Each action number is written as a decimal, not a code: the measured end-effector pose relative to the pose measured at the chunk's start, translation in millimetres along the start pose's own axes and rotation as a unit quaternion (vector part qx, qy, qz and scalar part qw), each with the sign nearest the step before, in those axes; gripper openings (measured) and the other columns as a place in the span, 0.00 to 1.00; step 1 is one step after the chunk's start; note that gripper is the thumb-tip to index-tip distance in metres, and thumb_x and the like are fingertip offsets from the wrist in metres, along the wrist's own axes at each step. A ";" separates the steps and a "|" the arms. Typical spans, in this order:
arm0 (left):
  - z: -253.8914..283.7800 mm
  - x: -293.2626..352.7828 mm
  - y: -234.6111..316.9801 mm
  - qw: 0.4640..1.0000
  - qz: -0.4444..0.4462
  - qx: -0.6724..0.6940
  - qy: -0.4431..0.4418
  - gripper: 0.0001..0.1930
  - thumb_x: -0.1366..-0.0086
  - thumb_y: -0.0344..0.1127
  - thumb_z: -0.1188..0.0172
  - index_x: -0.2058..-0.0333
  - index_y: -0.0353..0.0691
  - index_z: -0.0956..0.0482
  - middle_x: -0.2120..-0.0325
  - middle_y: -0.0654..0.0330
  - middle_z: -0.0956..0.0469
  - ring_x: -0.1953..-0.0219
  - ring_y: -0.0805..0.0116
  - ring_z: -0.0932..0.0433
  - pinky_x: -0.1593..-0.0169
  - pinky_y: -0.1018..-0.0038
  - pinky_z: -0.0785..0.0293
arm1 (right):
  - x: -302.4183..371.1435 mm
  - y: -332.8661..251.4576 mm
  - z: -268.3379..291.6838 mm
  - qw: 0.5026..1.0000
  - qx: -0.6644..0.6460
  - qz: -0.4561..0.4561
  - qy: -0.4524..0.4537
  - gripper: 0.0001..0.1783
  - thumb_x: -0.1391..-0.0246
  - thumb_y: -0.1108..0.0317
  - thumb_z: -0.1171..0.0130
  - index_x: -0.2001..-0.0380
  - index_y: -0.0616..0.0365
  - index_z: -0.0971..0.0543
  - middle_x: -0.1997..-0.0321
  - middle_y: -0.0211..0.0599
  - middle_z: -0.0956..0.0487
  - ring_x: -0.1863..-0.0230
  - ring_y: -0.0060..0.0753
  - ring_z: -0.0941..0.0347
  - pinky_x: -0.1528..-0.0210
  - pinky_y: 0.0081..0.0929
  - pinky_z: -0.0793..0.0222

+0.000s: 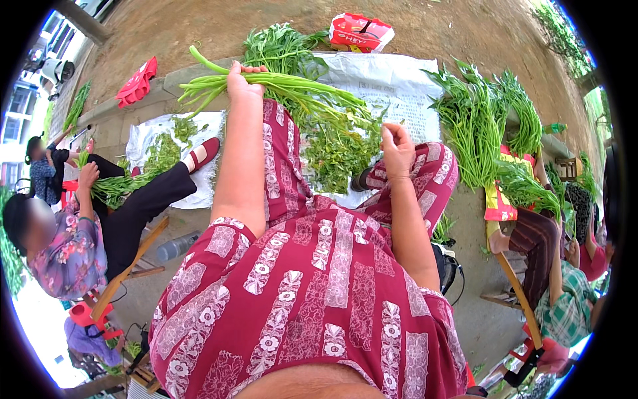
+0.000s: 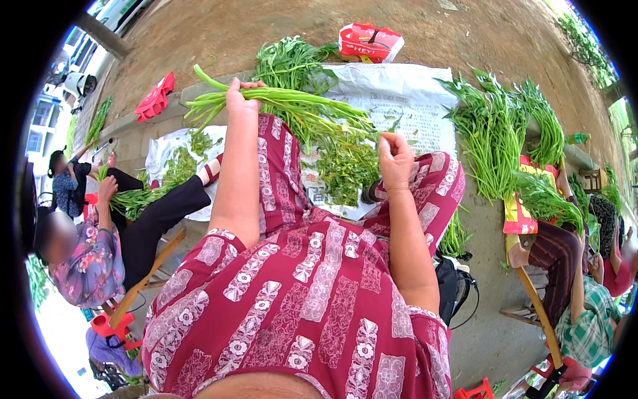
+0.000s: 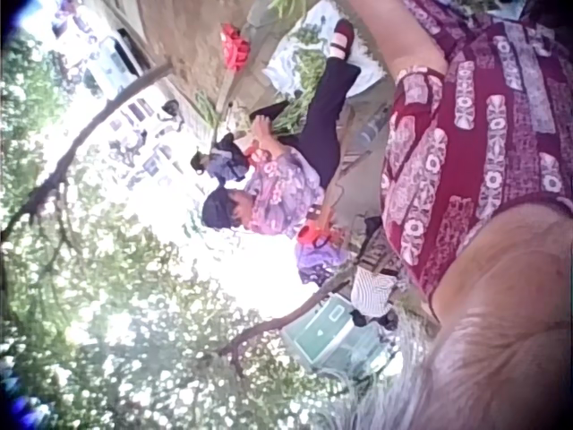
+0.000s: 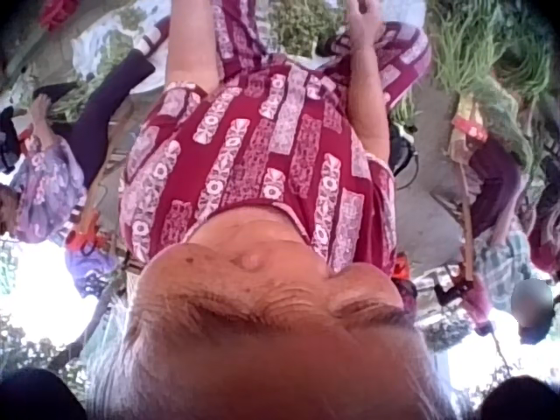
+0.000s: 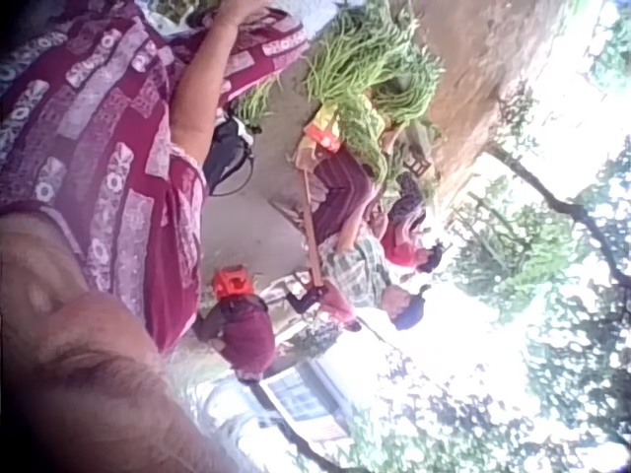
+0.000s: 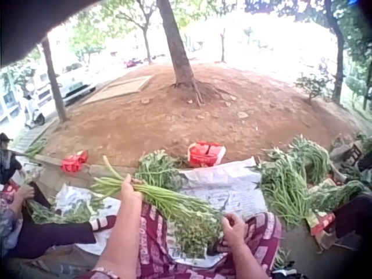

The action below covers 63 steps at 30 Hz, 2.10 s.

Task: The person picks leaves from a bundle of green vegetables by hand and places them on a plastic sheet while sitting on a low stool.

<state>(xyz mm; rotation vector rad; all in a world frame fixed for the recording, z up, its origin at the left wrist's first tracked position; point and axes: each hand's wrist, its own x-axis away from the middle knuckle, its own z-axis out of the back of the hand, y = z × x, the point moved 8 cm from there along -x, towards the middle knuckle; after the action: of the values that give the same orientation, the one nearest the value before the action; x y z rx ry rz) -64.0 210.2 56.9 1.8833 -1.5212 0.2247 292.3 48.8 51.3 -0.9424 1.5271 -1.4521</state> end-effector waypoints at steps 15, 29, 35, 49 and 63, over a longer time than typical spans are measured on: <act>-9.4 4.5 -20.9 0.999 0.037 -0.012 -0.025 0.15 0.38 0.42 0.50 0.80 0.43 0.38 0.88 0.63 0.40 0.85 0.69 0.39 0.68 0.61 0.31 | 5.3 26.1 -62.8 0.989 0.008 -0.080 -0.122 0.10 0.54 0.67 0.41 0.72 0.64 0.23 0.78 0.23 0.26 0.78 0.13 0.37 0.76 0.17 0.39; -9.1 7.7 -14.4 0.999 0.030 -0.010 -0.011 0.15 0.37 0.42 0.51 0.80 0.43 0.38 0.88 0.62 0.40 0.85 0.68 0.38 0.68 0.63 0.32 | 8.7 2.2 -39.1 0.994 0.082 -0.012 -0.069 0.06 0.52 0.70 0.44 0.73 0.63 0.25 0.80 0.25 0.27 0.79 0.13 0.39 0.76 0.16 0.41; -11.7 9.8 -8.5 0.998 0.012 -0.030 -0.047 0.14 0.38 0.43 0.50 0.78 0.44 0.39 0.88 0.63 0.38 0.84 0.68 0.39 0.71 0.62 0.32 | 7.5 -1.2 -31.0 0.992 0.120 0.012 -0.032 0.05 0.56 0.72 0.46 0.75 0.62 0.26 0.84 0.27 0.31 0.81 0.15 0.41 0.78 0.18 0.42; -14.0 20.3 -2.0 0.999 -0.035 -0.004 -0.029 0.15 0.37 0.43 0.52 0.80 0.43 0.40 0.88 0.65 0.41 0.85 0.70 0.41 0.72 0.65 0.35 | 5.3 21.3 -7.7 0.978 -0.117 -0.161 0.057 0.04 0.54 0.73 0.49 0.77 0.58 0.25 0.85 0.26 0.32 0.87 0.15 0.40 0.86 0.15 0.43; -1.0 11.2 17.8 0.999 -0.038 0.034 -0.002 0.19 0.36 0.44 0.56 0.83 0.42 0.40 0.89 0.64 0.42 0.85 0.68 0.42 0.71 0.64 0.33 | -15.6 15.0 16.3 0.975 0.191 0.081 0.075 0.08 0.54 0.71 0.43 0.69 0.59 0.23 0.82 0.26 0.30 0.81 0.18 0.37 0.76 0.19 0.38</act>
<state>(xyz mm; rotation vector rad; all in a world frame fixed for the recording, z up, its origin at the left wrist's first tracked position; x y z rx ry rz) -76.7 200.7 70.9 1.9924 -1.4568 0.2406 313.7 57.6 37.1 -0.4779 1.3260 -1.6495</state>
